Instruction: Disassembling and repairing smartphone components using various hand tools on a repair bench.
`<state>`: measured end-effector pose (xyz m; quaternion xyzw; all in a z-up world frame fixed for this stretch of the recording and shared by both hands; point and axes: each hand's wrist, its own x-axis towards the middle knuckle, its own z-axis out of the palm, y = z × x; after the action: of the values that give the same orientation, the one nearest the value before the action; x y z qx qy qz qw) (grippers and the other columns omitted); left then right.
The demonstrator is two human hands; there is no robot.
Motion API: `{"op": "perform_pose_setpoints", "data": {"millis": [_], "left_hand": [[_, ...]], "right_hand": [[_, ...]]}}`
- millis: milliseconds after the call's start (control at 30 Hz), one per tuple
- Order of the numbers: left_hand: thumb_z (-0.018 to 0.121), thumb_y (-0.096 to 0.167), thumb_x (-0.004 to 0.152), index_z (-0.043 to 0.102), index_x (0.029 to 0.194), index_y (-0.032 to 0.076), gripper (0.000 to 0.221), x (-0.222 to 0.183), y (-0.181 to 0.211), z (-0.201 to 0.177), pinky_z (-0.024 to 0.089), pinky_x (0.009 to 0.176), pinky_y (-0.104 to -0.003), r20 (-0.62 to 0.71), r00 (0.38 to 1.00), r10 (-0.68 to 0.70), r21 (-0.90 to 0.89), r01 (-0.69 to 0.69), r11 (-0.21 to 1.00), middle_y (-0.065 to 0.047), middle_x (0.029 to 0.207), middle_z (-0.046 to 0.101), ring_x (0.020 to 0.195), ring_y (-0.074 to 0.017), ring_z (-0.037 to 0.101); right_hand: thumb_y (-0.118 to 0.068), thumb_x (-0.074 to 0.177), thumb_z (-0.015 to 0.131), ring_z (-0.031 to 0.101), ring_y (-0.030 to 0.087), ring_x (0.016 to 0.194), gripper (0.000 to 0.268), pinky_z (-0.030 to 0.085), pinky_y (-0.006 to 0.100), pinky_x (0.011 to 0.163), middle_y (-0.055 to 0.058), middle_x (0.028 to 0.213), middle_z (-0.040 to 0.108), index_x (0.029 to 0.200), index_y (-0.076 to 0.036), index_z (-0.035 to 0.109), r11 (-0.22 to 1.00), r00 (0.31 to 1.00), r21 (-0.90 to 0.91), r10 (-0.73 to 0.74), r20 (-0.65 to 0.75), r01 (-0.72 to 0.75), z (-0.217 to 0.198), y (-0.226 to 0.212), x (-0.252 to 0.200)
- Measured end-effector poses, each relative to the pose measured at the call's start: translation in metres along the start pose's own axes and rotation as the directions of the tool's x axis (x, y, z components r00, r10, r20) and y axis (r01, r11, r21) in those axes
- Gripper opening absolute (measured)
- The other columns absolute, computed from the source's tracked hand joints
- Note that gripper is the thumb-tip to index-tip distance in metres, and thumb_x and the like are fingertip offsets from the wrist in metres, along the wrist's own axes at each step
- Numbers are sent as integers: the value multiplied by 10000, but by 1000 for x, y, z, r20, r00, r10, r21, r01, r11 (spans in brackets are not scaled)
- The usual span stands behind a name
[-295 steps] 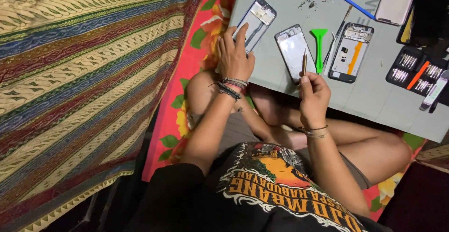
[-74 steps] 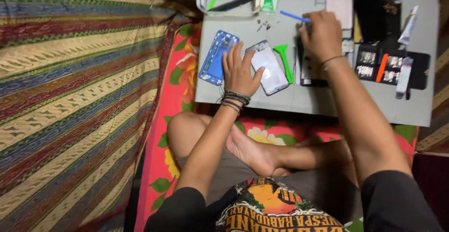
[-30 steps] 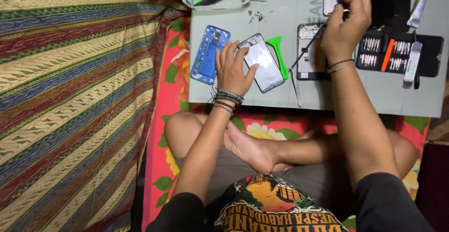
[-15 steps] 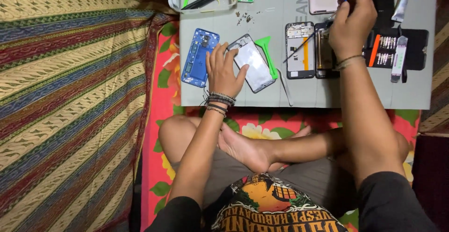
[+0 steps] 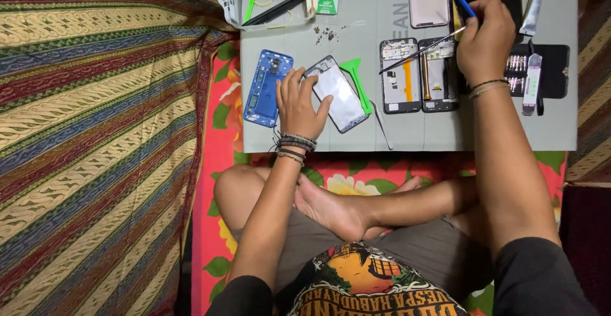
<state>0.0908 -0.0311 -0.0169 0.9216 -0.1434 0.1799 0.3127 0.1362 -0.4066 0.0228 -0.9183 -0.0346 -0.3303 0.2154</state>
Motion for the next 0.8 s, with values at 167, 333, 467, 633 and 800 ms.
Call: {"op": "perform_pose_setpoints", "data": {"millis": [167, 333, 467, 633, 800], "left_hand": [[622, 402, 925, 619, 1209, 120, 401, -2, -1, 0, 178, 1217, -578, 8, 1000, 5, -7, -5, 1000, -157, 1407, 528, 1412, -358, 393], [626, 399, 922, 621, 1200, 109, 401, -1, 1, -1, 176, 1215, -580, 10, 1000, 10, -6, -10, 1000, -164, 1404, 530, 1411, -364, 391], [632, 386, 909, 620, 1204, 110, 404, 0, 3, -2, 168, 1216, -578, 20, 1000, 0, -5, 0, 1000, -164, 1407, 526, 1412, -365, 386], [647, 365, 898, 623, 1189, 114, 385, 0, 2, 0, 163, 1220, -576, 17, 1000, -3, -1, 3, 1000, -161, 1409, 526, 1414, -362, 384], [607, 386, 935, 632, 1211, 112, 390, -1, 1, 1, 158, 1222, -574, 29, 999, 26, 23, -27, 999, -164, 1455, 514, 1431, -362, 370]], "right_hand": [[99, 949, 527, 606, 288, 912, 296, 506, 421, 810, 138, 1019, 645, 1203, 11, 652, 972, 977, 97, 213, 11, -213, 12, 26, -6], [28, 971, 462, 691, 130, 879, 308, 596, 291, 871, 38, 958, 693, 1203, -85, 630, 784, 825, 300, 565, 15, -543, 17, 18, 3], [33, 930, 550, 703, 165, 822, 261, 601, 334, 820, 54, 906, 719, 1140, -68, 666, 841, 857, 239, 512, -54, -486, 21, 18, 3], [41, 931, 646, 665, 284, 866, 230, 552, 439, 752, 114, 939, 713, 1142, -30, 706, 949, 947, 86, 311, -79, -304, 11, 5, 0], [16, 920, 730, 685, 351, 889, 222, 508, 483, 670, 107, 1031, 726, 1126, -61, 703, 977, 982, -149, 131, -134, -151, 0, -3, -4]]}}
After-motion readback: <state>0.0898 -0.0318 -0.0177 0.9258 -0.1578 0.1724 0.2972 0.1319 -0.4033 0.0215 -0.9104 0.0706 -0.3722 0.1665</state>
